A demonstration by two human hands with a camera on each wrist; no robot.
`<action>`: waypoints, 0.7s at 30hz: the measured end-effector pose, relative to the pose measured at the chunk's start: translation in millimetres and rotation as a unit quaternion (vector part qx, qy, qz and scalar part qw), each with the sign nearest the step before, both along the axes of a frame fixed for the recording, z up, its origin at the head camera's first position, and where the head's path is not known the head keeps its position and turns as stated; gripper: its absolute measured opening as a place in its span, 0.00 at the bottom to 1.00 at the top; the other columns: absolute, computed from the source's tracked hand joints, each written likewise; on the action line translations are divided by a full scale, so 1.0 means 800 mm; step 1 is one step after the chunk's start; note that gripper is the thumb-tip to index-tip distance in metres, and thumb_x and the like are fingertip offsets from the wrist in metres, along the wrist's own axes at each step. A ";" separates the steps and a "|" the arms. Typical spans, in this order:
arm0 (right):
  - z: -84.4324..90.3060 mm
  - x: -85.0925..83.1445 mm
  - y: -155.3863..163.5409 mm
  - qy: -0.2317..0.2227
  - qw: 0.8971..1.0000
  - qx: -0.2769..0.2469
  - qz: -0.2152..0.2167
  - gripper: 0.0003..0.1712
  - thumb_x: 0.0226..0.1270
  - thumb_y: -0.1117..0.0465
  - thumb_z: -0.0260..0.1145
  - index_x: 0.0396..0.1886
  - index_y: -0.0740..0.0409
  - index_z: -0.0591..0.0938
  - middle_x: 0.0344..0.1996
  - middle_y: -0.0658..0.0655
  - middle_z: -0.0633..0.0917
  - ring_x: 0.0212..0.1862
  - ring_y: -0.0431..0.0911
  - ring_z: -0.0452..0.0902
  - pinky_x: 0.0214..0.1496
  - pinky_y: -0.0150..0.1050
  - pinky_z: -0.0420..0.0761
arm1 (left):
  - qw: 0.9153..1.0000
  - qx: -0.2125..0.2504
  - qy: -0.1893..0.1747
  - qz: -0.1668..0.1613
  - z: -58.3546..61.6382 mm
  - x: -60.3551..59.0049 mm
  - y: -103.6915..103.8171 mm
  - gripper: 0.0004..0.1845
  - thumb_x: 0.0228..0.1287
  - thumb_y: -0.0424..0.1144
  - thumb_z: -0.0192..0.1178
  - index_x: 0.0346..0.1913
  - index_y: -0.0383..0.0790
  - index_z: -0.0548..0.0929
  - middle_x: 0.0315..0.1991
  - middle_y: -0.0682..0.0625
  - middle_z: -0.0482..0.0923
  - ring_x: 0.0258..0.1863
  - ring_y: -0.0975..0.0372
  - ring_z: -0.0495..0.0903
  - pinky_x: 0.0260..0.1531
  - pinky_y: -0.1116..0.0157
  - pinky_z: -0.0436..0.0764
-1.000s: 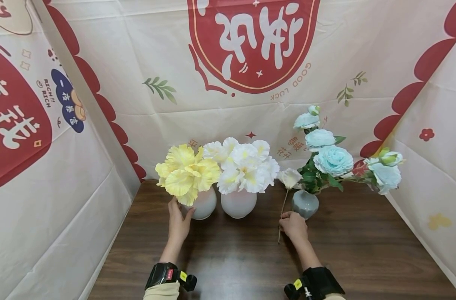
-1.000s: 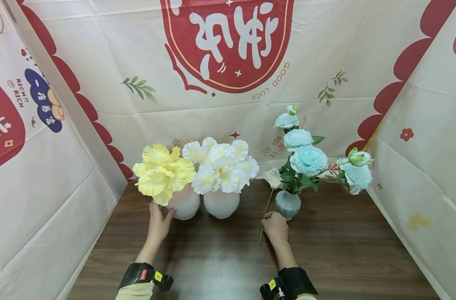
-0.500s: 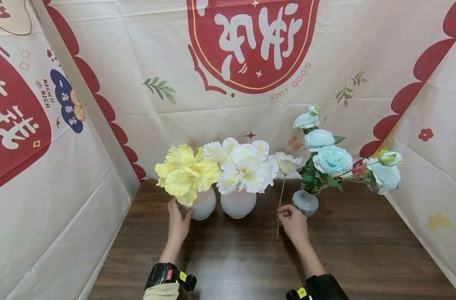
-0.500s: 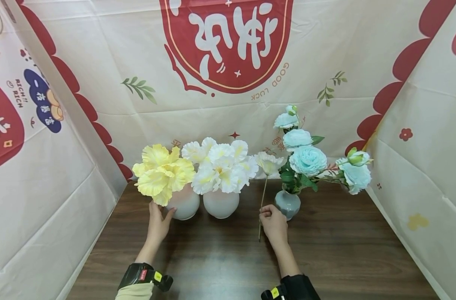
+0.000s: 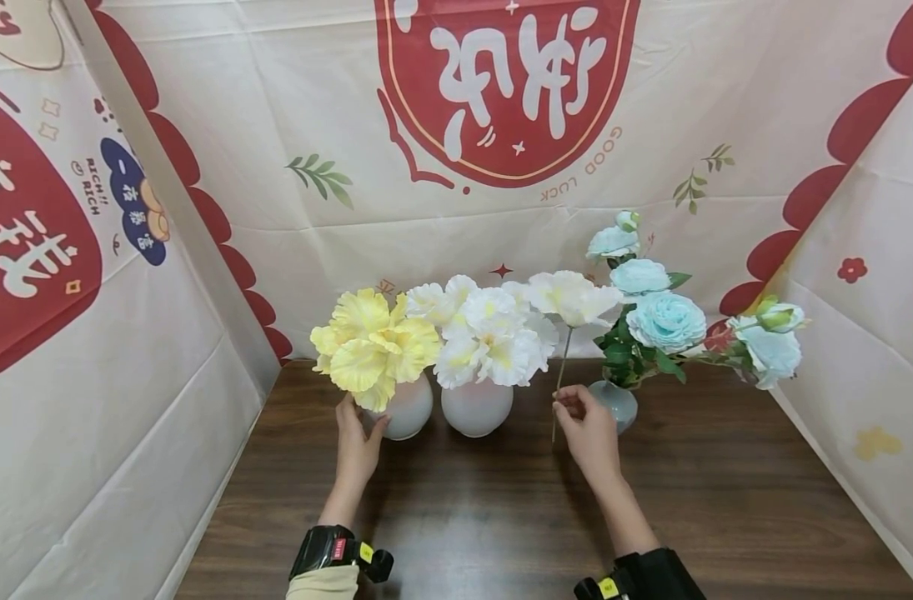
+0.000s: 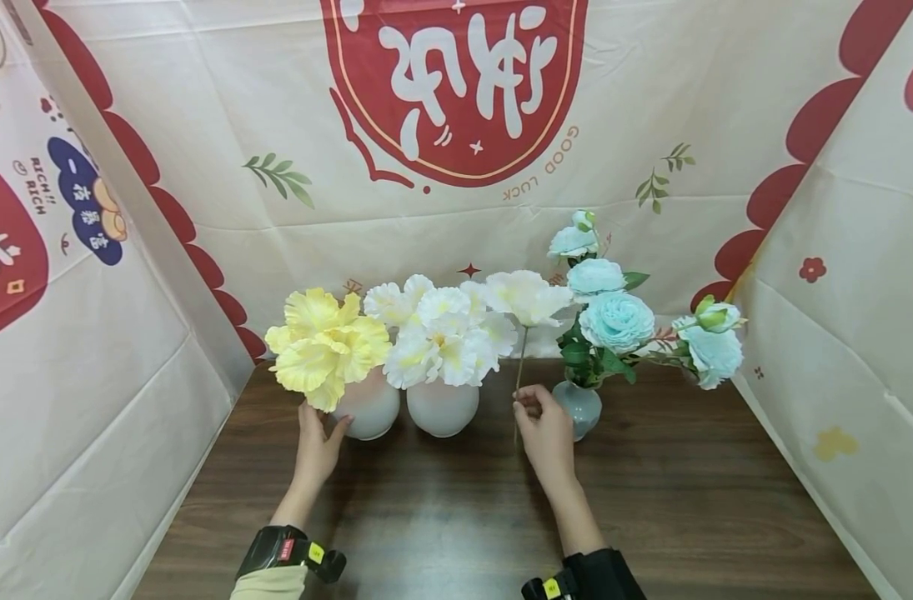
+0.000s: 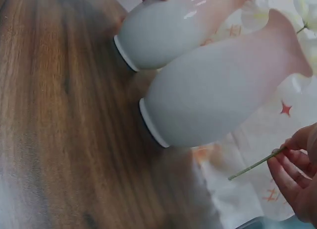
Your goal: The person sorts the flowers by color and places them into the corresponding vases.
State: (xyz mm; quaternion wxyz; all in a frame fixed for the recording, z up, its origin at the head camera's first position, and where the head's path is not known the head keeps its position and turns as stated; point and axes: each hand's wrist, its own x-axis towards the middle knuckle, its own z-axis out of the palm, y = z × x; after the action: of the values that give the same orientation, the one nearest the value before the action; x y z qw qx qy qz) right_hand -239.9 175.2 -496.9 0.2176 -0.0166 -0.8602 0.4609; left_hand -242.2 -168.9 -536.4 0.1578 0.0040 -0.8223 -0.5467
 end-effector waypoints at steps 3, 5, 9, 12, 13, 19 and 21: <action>0.011 0.004 -0.004 0.038 0.999 -0.003 -0.003 0.03 0.65 0.68 0.67 0.38 0.61 0.84 0.36 0.59 0.89 0.35 0.36 0.79 0.37 0.17 0.74 | 1.000 0.000 0.004 -0.001 0.000 0.000 0.000 0.40 0.69 0.31 0.61 0.76 0.32 0.50 0.69 0.32 0.53 0.72 0.39 0.59 0.71 0.43 0.63; 0.016 0.006 -0.006 0.074 0.997 0.001 -0.002 0.03 0.65 0.69 0.67 0.38 0.60 0.84 0.35 0.58 0.89 0.35 0.34 0.78 0.37 0.15 0.72 | 1.000 -0.003 0.007 -0.001 0.000 0.000 0.000 0.40 0.68 0.30 0.61 0.76 0.32 0.50 0.69 0.31 0.54 0.72 0.38 0.60 0.71 0.42 0.63; 0.025 0.011 -0.010 0.165 0.986 0.016 0.021 0.06 0.62 0.73 0.69 0.37 0.63 0.84 0.34 0.59 0.88 0.34 0.36 0.79 0.38 0.14 0.72 | 1.000 -0.001 0.005 0.000 0.000 0.000 0.000 0.40 0.68 0.31 0.61 0.76 0.32 0.50 0.70 0.32 0.53 0.72 0.38 0.59 0.71 0.43 0.63; 0.028 0.012 -0.013 0.216 0.975 0.028 0.038 0.08 0.60 0.76 0.69 0.37 0.64 0.83 0.34 0.60 0.88 0.36 0.35 0.80 0.41 0.14 0.73 | 1.000 0.001 -0.001 -0.002 0.001 0.000 -0.001 0.40 0.69 0.31 0.60 0.76 0.33 0.50 0.71 0.32 0.52 0.73 0.39 0.58 0.71 0.43 0.63; 0.029 0.013 -0.014 0.225 0.973 0.030 0.041 0.08 0.60 0.76 0.69 0.37 0.65 0.83 0.34 0.60 0.88 0.37 0.33 0.80 0.41 0.13 0.73 | 1.000 0.001 0.000 -0.002 0.001 0.000 -0.001 0.39 0.69 0.31 0.60 0.76 0.33 0.50 0.71 0.32 0.52 0.73 0.39 0.58 0.71 0.43 0.63; 0.037 0.021 -0.021 0.251 0.964 0.010 0.088 0.08 0.60 0.78 0.67 0.39 0.68 0.81 0.39 0.62 0.86 0.46 0.29 0.78 0.51 0.15 0.74 | 1.000 -0.004 0.003 -0.001 -0.001 0.001 -0.002 0.39 0.70 0.32 0.60 0.76 0.33 0.50 0.71 0.32 0.52 0.73 0.37 0.58 0.69 0.41 0.65; 0.036 0.024 -0.021 0.246 0.961 0.105 0.075 0.07 0.64 0.75 0.65 0.42 0.70 0.80 0.41 0.64 0.83 0.49 0.39 0.78 0.58 0.20 0.73 | 1.000 -0.003 0.001 -0.001 -0.001 0.000 -0.001 0.39 0.70 0.32 0.60 0.76 0.34 0.50 0.71 0.32 0.52 0.73 0.38 0.57 0.70 0.42 0.65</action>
State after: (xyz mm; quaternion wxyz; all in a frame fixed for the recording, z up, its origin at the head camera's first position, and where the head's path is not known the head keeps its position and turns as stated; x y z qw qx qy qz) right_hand -220.5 158.5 -467.8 0.3879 0.1853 -0.8223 0.3730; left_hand -241.8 -169.8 -537.6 0.1579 0.0017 -0.8238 -0.5445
